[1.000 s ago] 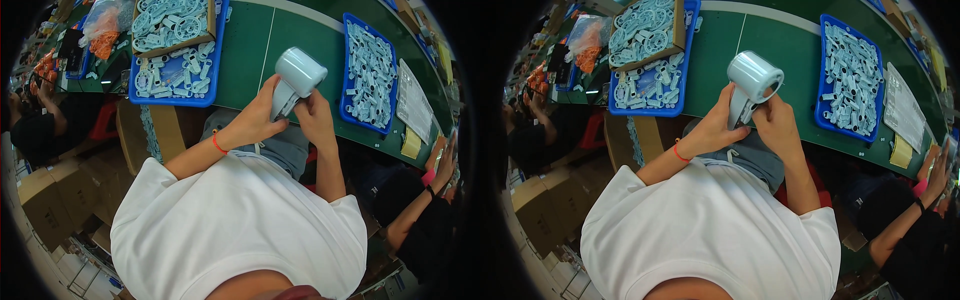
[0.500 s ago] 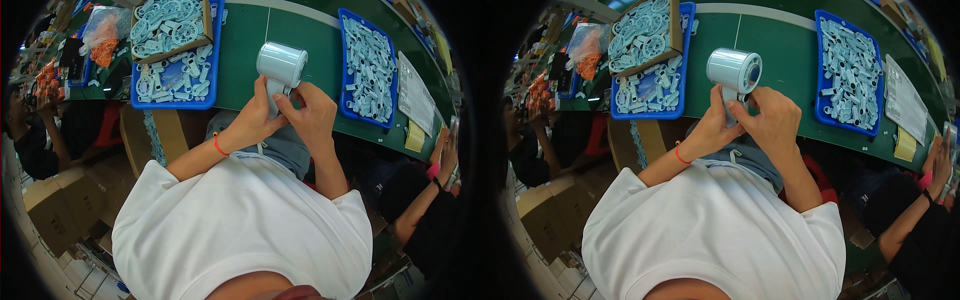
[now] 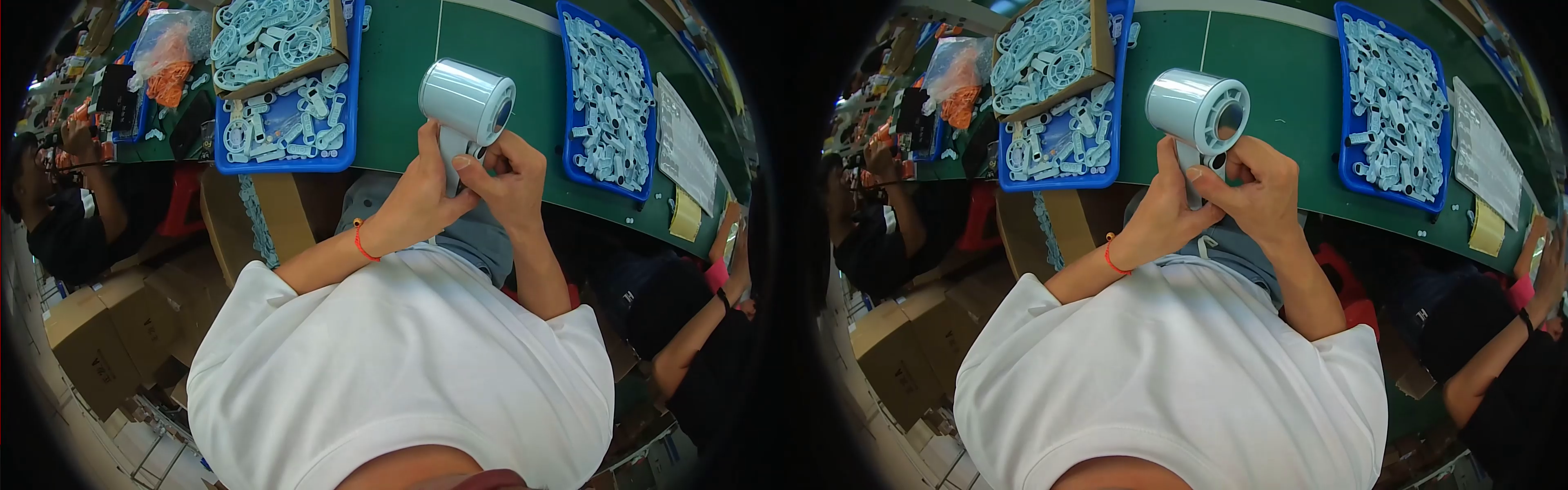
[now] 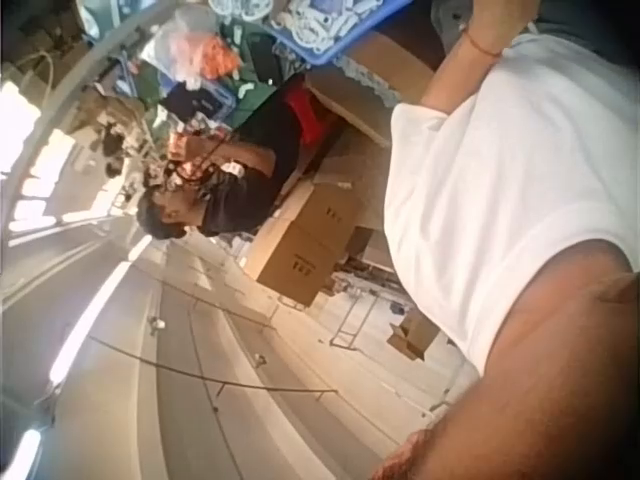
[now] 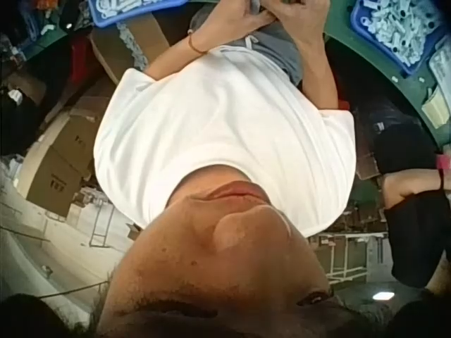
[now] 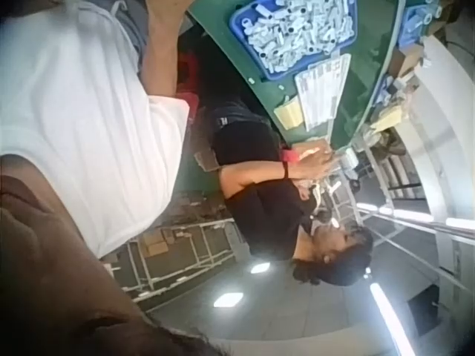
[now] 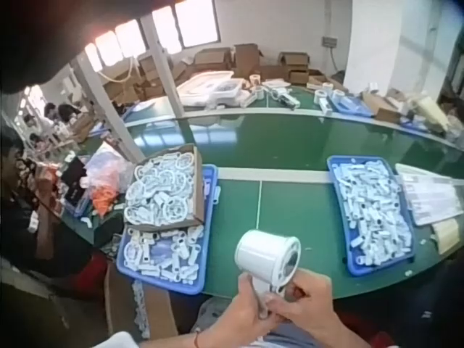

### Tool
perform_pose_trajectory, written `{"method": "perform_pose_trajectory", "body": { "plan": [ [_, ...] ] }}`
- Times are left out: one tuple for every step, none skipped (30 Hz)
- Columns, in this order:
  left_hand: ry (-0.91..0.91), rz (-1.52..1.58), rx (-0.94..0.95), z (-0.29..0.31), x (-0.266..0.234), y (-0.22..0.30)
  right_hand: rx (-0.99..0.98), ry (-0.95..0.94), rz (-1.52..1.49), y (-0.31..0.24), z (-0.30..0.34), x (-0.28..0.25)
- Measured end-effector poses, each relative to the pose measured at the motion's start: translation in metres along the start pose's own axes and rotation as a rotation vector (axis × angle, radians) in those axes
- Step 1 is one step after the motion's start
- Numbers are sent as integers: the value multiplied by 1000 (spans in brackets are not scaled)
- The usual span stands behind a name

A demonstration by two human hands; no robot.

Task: Assembling handheld hair dryers on a factory production line by fitting plastic housing components together.

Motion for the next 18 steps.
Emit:
{"method": "perform_pose_trajectory", "body": {
  "plan": [
    [-3,0,-2,-1,0,-1,-19,2,-13,-1,0,0],
    [13,-41,54,-4,0,0,-16,4,-13,1,0,1],
    [28,-82,111,-6,0,1,-22,18,-18,4,-2,2],
    [24,-82,112,-5,1,-2,-29,32,-23,6,-3,2],
    [50,-50,105,-3,2,-6,-28,35,-23,7,-4,1],
    [75,-18,96,-2,1,-9,-43,19,-28,6,-3,2],
    [71,-18,95,-2,2,-11,-59,3,-32,6,-2,3],
    [56,20,93,-4,3,-13,-57,6,-32,8,-2,5],
    [41,58,90,-5,4,-15,-168,49,17,3,-1,6],
    [36,59,90,-4,5,-19,-280,92,66,-2,2,6],
    [57,172,-10,-2,5,-31,-279,96,68,-3,4,4],
    [89,284,-109,0,4,-39,-352,125,102,-10,11,-2],
    [90,282,-99,-4,0,-35,-429,162,136,-14,14,-7],
    [58,438,-169,-7,-1,-32,-355,146,87,-1,21,-17],
    [25,592,-248,-4,1,-31,-357,145,84,2,21,-20],
    [-19,698,-264,-4,1,-35,-106,109,-109,18,15,-21],
    [-15,694,-262,-2,-1,-33,146,69,-300,35,13,-19],
    [-68,840,-245,-4,1,-28,149,-51,-224,36,9,-12]
  ]
}}
Point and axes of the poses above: each hand's wrist, its own z-axis away from the middle knuckle, its own x-axis out of the palm, y = z × x, the point moved 6 cm from there along -z, towards the middle knuckle, and after that the axes turned 6 degrees about x, right-handed, at the moved point
